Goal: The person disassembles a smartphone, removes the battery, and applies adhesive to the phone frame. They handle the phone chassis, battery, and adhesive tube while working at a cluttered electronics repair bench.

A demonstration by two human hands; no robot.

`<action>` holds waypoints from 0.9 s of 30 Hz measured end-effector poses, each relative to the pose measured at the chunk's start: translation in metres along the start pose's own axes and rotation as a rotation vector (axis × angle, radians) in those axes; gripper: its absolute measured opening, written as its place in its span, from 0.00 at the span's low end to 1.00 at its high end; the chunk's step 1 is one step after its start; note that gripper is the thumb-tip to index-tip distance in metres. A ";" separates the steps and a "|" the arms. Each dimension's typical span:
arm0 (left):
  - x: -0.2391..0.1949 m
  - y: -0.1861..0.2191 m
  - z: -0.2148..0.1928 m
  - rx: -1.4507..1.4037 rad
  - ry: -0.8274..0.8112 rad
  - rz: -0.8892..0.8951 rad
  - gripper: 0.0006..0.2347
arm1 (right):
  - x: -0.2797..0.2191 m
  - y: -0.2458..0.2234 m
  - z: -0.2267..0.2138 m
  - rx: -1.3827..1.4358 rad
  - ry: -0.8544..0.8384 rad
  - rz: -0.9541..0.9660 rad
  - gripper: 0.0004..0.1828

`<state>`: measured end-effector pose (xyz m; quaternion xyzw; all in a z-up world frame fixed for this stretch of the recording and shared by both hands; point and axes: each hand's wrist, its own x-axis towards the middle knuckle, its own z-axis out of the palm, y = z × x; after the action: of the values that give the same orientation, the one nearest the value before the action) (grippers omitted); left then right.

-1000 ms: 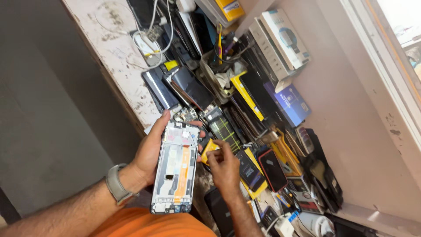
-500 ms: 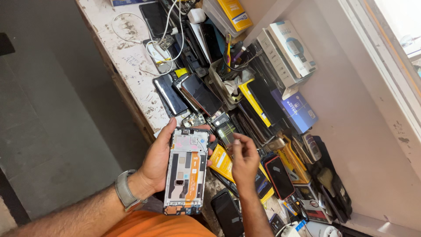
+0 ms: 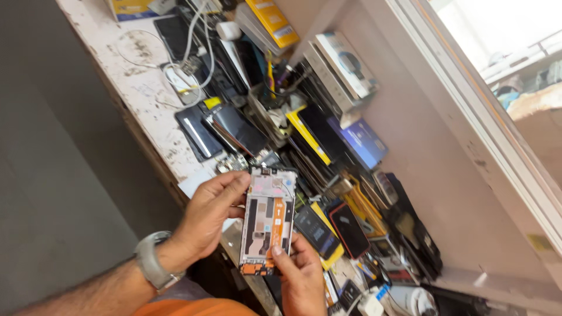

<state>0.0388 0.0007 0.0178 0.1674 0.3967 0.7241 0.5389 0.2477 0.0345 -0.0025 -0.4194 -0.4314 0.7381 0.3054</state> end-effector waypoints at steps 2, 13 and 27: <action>-0.010 -0.008 0.003 0.059 0.001 -0.026 0.13 | -0.011 -0.003 -0.016 -0.038 -0.003 -0.020 0.17; -0.092 -0.061 0.078 0.130 0.003 -0.086 0.12 | -0.090 -0.009 -0.108 -0.121 -0.099 -0.105 0.15; -0.189 -0.090 0.172 0.492 -0.073 0.192 0.33 | -0.176 -0.070 -0.128 -0.683 -0.243 -1.177 0.30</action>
<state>0.2813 -0.0943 0.0931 0.3563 0.5233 0.6471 0.4248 0.4486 -0.0291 0.0877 -0.1025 -0.8268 0.3140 0.4554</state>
